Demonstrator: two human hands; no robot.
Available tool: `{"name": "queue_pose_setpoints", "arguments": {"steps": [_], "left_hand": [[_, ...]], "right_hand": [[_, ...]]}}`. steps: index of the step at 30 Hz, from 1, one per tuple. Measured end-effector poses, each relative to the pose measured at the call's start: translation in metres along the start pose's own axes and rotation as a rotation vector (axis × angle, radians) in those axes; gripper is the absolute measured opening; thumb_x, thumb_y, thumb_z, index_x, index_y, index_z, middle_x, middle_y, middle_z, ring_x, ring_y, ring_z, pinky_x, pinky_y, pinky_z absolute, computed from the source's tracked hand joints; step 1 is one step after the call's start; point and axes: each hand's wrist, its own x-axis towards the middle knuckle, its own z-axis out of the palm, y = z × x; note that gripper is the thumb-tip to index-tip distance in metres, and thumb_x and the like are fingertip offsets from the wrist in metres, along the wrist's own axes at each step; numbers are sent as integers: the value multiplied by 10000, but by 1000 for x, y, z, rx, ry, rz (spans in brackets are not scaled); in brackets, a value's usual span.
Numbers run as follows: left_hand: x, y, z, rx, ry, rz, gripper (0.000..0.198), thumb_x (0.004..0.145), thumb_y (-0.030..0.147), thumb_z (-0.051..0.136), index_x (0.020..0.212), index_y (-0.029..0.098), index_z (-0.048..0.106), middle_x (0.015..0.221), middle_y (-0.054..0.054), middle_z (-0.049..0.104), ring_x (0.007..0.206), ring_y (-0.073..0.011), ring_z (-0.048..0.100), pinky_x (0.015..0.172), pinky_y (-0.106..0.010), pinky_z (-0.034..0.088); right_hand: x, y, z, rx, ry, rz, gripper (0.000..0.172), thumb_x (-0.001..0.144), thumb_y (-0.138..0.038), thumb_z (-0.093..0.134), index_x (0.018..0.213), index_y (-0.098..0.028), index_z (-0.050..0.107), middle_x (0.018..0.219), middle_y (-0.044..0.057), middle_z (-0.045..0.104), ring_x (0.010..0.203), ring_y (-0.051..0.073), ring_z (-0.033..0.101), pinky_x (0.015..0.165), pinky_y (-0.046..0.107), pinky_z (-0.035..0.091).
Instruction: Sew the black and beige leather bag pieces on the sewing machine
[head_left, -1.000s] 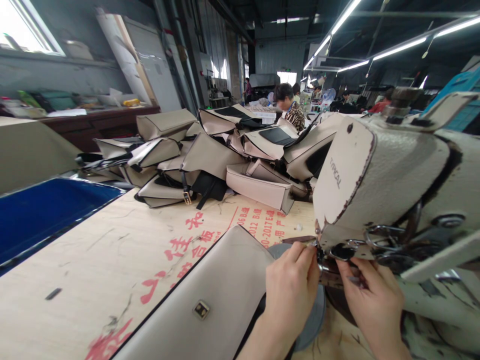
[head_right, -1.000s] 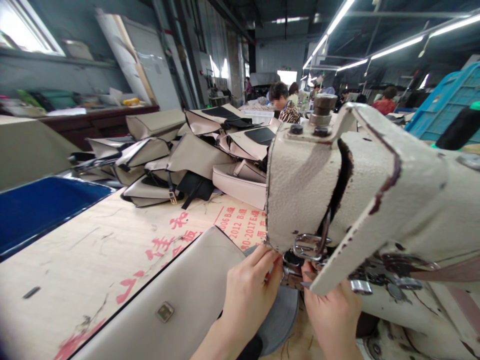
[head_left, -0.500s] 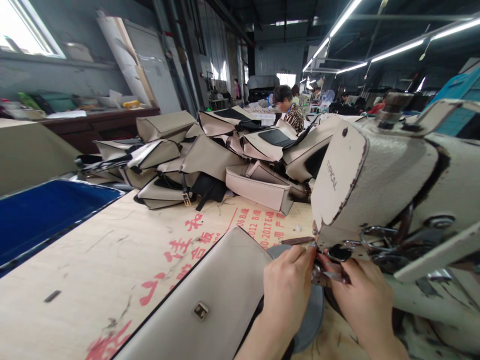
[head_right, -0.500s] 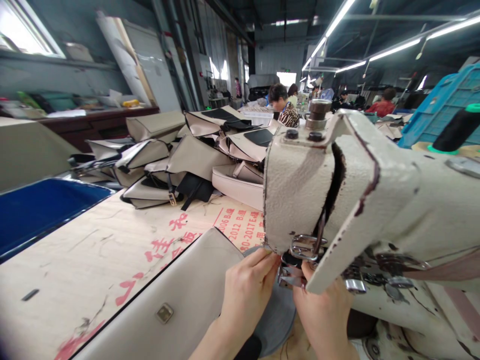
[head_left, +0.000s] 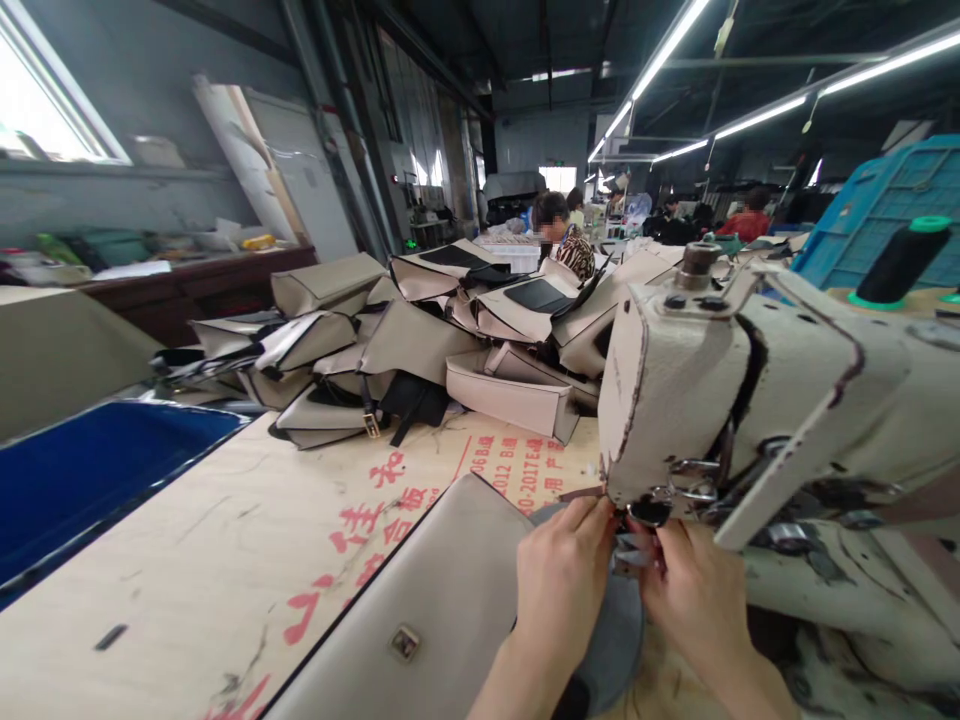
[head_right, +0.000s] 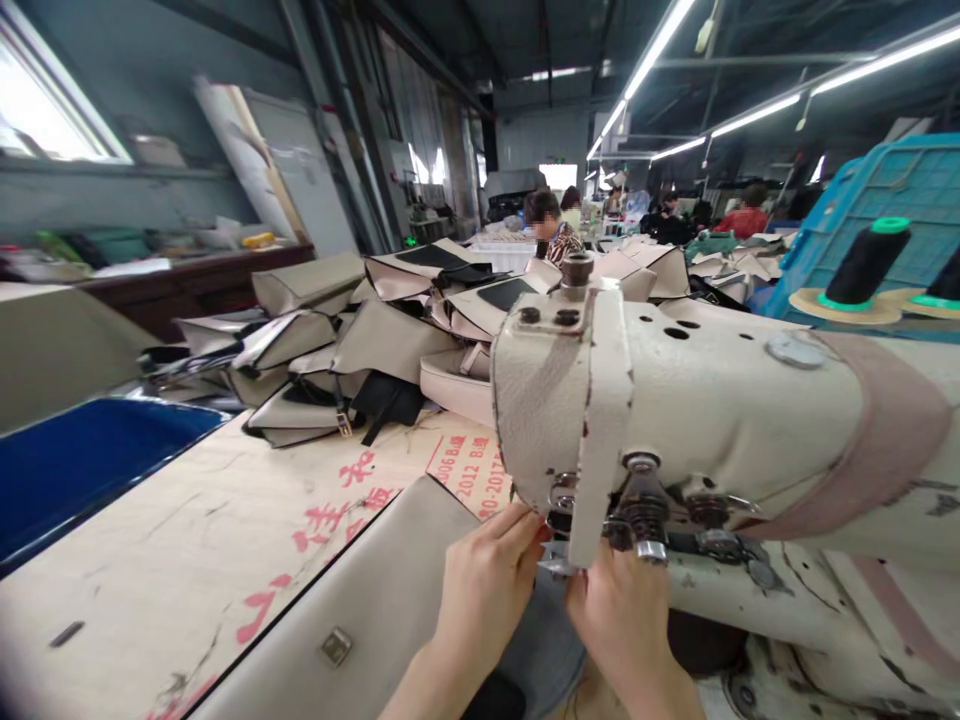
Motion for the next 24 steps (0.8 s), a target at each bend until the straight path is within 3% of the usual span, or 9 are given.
{"name": "queue_pose_setpoints", "arguments": {"steps": [2,4,8,11,17,21,24], "left_hand": [[-4,0,-2,-29,41,-12,211,856,182,446,1001,219,594,970,-8,636,806,-132,603,647,-210,453],[-12,1,-3,-60,86,10,236,849,195,470,1058,234,573,1047,-13,615,876,-141,590,703,-218,466],[-34,6,-5,-129,79,168,192,837,201,499,980,272,606,874,24,652,703,-114,589,583,-195,465],[-47,12,-7,-190,91,235,159,830,154,500,891,246,614,781,30,652,619,-95,573,538,-181,447],[-53,24,-19,-241,144,220,204,803,129,504,987,174,581,810,-32,658,655,-119,606,569,-192,479],[-52,29,-29,-203,111,304,146,815,157,500,835,200,639,708,-2,658,517,-98,572,470,-179,442],[-50,33,-32,-327,99,200,145,795,152,542,863,204,659,756,-13,657,605,-94,603,543,-150,464]], "right_hand": [[-9,1,-3,121,-15,74,250,872,-298,363,824,-148,557,640,62,528,577,194,491,496,274,320],[-18,1,-12,397,-58,126,202,873,-291,383,855,-165,540,709,56,523,629,180,503,549,261,373],[-28,-1,-39,1013,-252,220,203,869,-308,437,714,-184,478,756,24,437,677,133,481,593,198,392],[-25,-1,-56,1237,-404,214,227,854,-353,470,701,-185,464,750,5,374,681,124,439,573,188,359],[-17,3,-71,1299,-599,103,233,854,-373,472,717,-185,492,758,7,378,696,126,437,606,202,371],[-21,5,-69,1329,-435,200,204,851,-377,484,790,-206,578,820,24,474,675,118,490,575,184,398],[-21,3,-61,1319,-428,186,287,813,-407,545,1048,-249,589,998,51,561,802,163,558,654,203,450]]}}
